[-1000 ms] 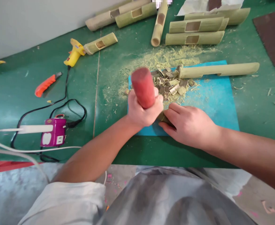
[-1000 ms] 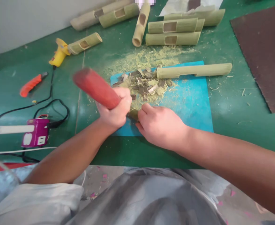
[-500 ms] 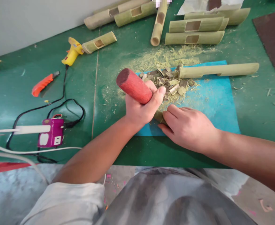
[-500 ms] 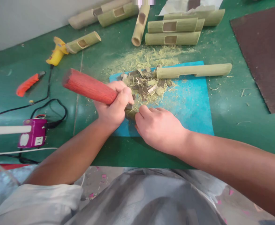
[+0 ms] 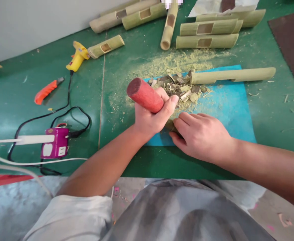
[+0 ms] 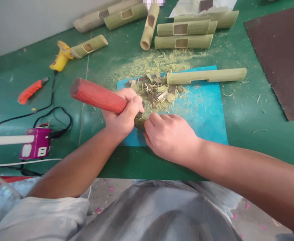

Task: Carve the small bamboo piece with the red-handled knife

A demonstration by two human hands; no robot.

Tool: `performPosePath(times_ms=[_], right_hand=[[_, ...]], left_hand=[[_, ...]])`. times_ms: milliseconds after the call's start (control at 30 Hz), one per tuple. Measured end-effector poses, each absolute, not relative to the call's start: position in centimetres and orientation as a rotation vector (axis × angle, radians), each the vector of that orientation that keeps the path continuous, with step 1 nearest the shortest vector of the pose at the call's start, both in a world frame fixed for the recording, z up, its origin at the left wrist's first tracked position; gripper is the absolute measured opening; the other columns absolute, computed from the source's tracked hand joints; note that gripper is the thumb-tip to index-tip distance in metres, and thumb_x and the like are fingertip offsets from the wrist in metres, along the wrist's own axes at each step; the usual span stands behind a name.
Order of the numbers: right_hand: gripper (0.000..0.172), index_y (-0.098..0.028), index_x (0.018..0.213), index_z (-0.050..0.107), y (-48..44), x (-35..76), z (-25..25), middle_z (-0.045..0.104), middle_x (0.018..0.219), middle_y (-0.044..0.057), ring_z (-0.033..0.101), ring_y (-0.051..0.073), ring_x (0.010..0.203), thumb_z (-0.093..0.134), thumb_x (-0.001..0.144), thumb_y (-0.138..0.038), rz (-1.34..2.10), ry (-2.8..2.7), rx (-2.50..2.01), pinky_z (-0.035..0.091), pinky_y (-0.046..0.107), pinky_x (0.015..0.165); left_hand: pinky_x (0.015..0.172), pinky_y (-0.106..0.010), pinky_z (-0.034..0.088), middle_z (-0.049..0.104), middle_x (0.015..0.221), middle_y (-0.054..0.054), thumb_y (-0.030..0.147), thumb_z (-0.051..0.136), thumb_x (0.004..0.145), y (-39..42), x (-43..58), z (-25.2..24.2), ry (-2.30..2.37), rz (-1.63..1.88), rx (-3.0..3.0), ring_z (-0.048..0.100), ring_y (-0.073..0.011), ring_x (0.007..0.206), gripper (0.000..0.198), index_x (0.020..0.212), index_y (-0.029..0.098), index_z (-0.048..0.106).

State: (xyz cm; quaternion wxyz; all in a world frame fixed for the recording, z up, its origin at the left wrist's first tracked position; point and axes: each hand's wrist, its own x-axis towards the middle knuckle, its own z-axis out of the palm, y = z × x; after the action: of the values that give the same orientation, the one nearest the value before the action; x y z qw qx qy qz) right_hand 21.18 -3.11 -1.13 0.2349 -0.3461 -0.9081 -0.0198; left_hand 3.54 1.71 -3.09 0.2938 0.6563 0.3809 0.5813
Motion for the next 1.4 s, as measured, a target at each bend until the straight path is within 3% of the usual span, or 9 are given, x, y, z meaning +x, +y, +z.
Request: performPosePath(times_ms=[167,300,700,1133,1267,1400], right_hand=[[0.032,-0.018,0.082,0.071,-3.35,20.91,-0.86,0.065,0.073,0.005,0.051,0.018,0.062,0.051,0.106,-0.024,0.016,-2.565,-1.079,0.028,0.035,0.058],[0.031,-0.017,0.083,0.073,-3.37,20.78,-0.63,0.066,0.073,0.006,0.053,0.019,0.062,0.053,0.105,-0.025,0.065,-2.592,-1.125,0.029,0.035,0.059],[0.026,-0.018,0.085,0.073,-3.19,21.19,-0.93,0.067,0.076,0.006,0.058,0.020,0.067,0.058,0.106,-0.024,0.000,-2.579,-1.088,0.032,0.035,0.060],[0.027,-0.018,0.086,0.072,-3.19,21.15,-1.01,0.067,0.078,0.006,0.055,0.019,0.068,0.056,0.106,-0.024,0.041,-2.583,-1.090,0.030,0.035,0.061],[0.026,-0.018,0.088,0.073,-2.99,21.16,-0.96,0.066,0.079,0.006,0.053,0.018,0.067,0.055,0.105,-0.025,0.148,-2.585,-1.107,0.031,0.034,0.061],[0.025,-0.016,0.090,0.073,-2.66,21.29,-1.25,0.066,0.082,0.006,0.052,0.017,0.066,0.054,0.104,-0.025,0.272,-2.577,-1.091,0.031,0.033,0.059]], left_hand=[[0.053,-0.028,0.041,0.052,0.058,0.002,0.047,0.071,0.104,1.59,3.59,-2.86,0.987,1.557,1.789,0.048,-0.0084,0.053,0.055,0.061,0.020,0.053],[0.050,-0.031,0.036,0.043,0.053,0.004,0.049,0.072,0.104,1.64,3.74,-2.82,0.962,1.631,1.701,0.040,-0.0083,0.048,0.061,0.058,0.020,0.045],[0.053,-0.031,0.040,0.050,0.059,0.003,0.047,0.072,0.105,1.90,3.70,-3.28,0.962,1.663,1.750,0.047,-0.0093,0.053,0.055,0.062,0.020,0.051],[0.055,-0.029,0.042,0.051,0.060,0.002,0.048,0.070,0.105,1.74,3.56,-3.22,0.980,1.648,1.780,0.048,-0.0094,0.054,0.053,0.064,0.020,0.053],[0.053,-0.029,0.037,0.050,0.059,0.002,0.048,0.067,0.106,2.21,3.23,-3.16,0.959,1.538,1.915,0.047,-0.0094,0.053,0.053,0.063,0.020,0.053],[0.047,-0.029,0.029,0.040,0.053,0.004,0.035,0.069,0.100,2.15,3.08,-3.31,0.965,1.530,1.975,0.037,-0.0076,0.048,0.051,0.058,0.019,0.043]])
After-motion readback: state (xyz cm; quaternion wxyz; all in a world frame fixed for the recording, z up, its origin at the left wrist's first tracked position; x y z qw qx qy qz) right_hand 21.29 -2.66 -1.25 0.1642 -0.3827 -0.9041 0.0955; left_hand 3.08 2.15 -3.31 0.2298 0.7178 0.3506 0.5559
